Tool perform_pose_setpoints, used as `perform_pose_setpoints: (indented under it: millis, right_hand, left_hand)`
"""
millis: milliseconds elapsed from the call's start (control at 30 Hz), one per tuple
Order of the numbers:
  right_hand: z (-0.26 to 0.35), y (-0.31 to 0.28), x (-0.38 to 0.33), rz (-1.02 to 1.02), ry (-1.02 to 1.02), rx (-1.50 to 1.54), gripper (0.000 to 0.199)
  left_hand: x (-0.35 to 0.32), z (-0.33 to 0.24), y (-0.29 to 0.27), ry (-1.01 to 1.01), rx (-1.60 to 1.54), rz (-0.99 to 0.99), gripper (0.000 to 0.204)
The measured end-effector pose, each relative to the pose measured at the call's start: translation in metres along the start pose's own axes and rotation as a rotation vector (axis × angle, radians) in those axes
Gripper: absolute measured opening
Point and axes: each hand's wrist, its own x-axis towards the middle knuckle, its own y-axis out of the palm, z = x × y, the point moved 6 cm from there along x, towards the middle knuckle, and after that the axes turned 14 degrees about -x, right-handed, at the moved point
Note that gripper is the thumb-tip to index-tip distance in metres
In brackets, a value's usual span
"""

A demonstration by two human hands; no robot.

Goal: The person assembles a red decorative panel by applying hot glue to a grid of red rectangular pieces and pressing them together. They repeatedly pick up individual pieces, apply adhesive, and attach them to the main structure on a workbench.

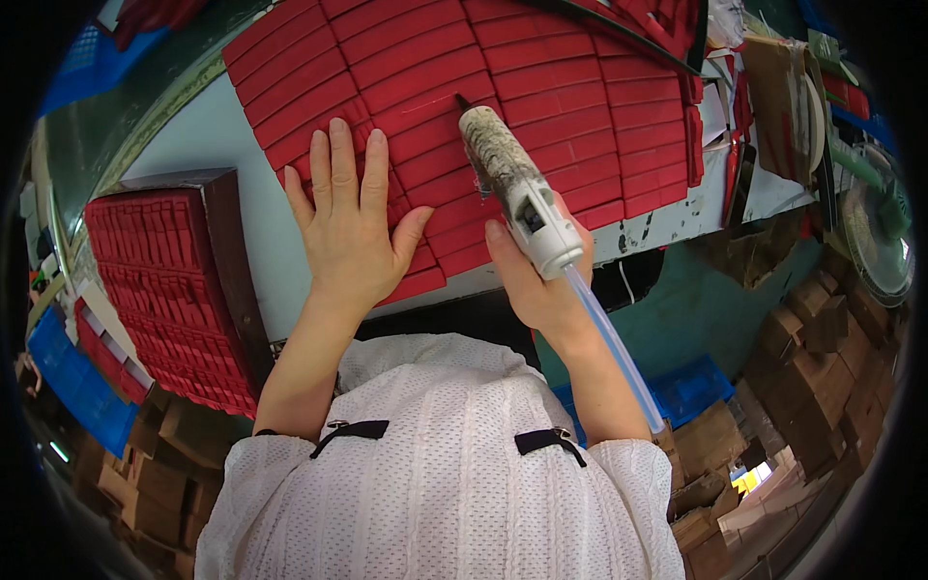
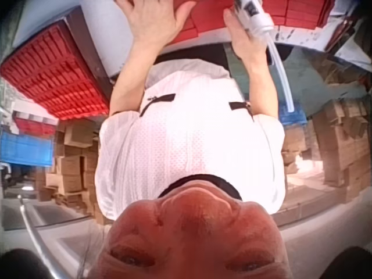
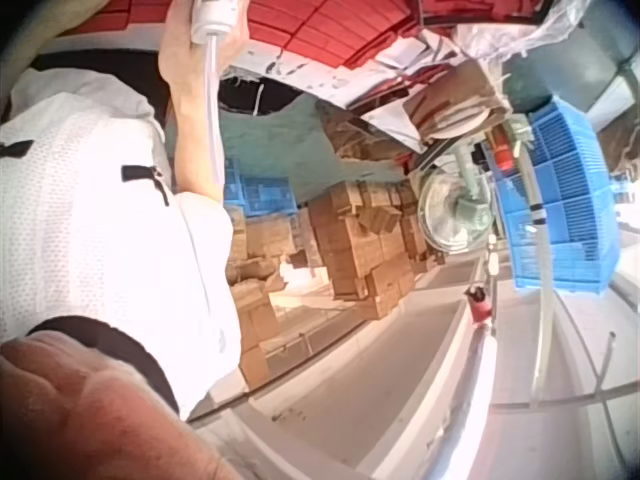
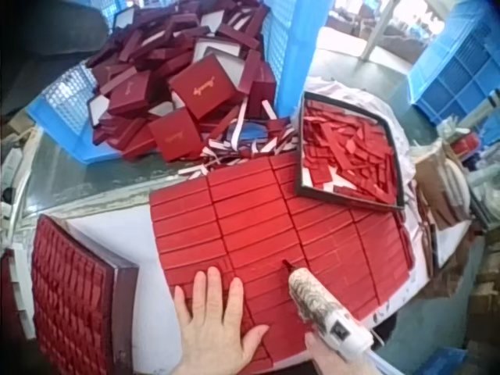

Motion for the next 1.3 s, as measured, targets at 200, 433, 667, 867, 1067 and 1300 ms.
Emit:
perform_pose_setpoints:
  millis: [200, 433, 667, 867, 1067, 1300]
  right_hand:
    - [-0.001, 0.01, -0.011, 0.171, 0.122, 0.249, 0.022]
    - [-0.014, -0.001, -0.023, 0.166, 0.1, 0.173, 0.014]
    - [-0.002, 0.002, -0.018, 0.072, -0.166, -0.286, 0.019]
    - [-0.012, -0.005, -0.022, 0.02, -0.025, -0.146, 0.017]
    - [-0.009, 0.003, -0.033, 0.155, 0.121, 0.211, 0.018]
    - [-0.01, 0.001, -0.036, 0.096, -0.196, -0.24, 0.018]
  left_hand:
    - [-0.001, 0.0, 0.0, 0.013, -0.011, 0.0, 0.074]
    - [0.0, -0.001, -0.001, 0.012, -0.025, -0.004, 0.075]
    - [-0.001, 0.0, 0.0, 0.003, -0.018, -0.008, 0.075]
    - [-0.001, 0.0, 0.0, 0.003, -0.005, -0.017, 0.075]
    - [-0.001, 0.0, 0.0, 0.028, 0.004, -0.031, 0.076]
    - [-0.001, 0.0, 0.001, 0.021, 0.003, -0.035, 0.076]
